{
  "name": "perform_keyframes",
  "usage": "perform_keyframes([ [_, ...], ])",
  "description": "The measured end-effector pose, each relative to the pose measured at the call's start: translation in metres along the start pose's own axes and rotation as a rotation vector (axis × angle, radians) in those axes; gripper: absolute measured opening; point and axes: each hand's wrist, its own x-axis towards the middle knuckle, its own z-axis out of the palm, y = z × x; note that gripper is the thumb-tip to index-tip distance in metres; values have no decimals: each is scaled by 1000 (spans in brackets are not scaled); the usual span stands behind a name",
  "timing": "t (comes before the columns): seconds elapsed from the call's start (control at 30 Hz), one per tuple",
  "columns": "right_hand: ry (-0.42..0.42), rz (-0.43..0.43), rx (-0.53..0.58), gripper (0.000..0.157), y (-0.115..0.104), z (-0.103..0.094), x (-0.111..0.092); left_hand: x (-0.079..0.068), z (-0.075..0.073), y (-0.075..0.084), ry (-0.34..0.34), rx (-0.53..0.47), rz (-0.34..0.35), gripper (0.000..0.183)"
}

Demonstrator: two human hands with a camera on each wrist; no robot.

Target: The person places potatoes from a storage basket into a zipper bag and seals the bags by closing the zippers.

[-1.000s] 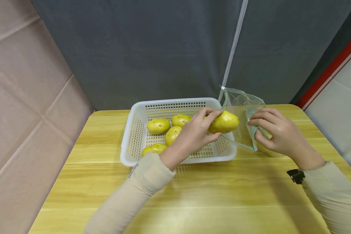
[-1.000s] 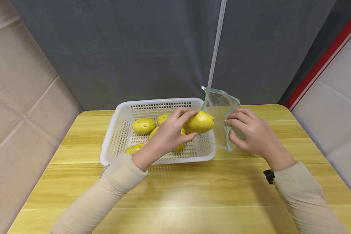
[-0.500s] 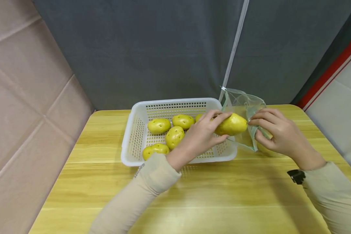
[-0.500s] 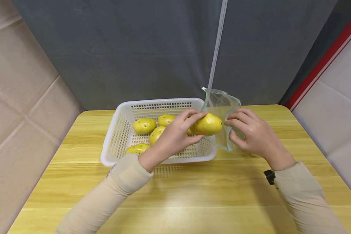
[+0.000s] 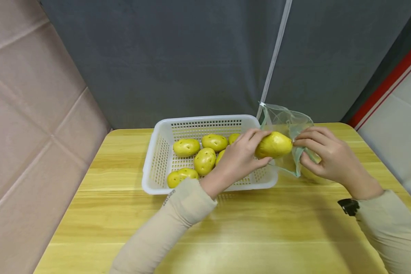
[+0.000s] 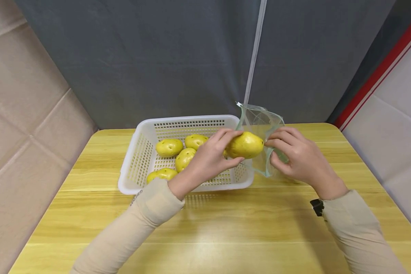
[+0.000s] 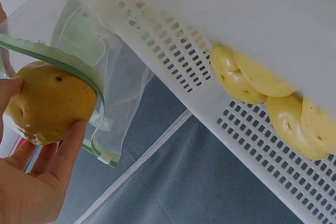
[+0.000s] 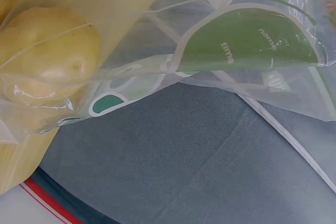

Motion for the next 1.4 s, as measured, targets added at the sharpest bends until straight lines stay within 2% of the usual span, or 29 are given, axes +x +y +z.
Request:
perform_keyframes([
  [0.3,20,6,2,47,1,-3,1,5,5,2,4,-21,-28,59],
  [0.47,42,3,-2,46,1,-5,1,8,7,4,-2,-66,-29,58],
  [0.73,86,0,2,45,2,-6,2,13,14,6,-82,-143,69,54],
  [0.87,122,2,3,45,1,-6,2,13,14,9,-108,-145,119,55],
  [0.97,157,19,16,46,1,-7,3,12,9,10,-89,-155,135,54],
  [1.17,139,29,11,50,2,-10,1,6,-8,1,-39,-137,102,45],
  [1.3,137,24,16,50,2,-9,1,0,-19,-11,-40,-126,59,44],
  [1.4,121,18,16,49,2,-8,1,-5,-27,-21,-69,-124,12,44],
])
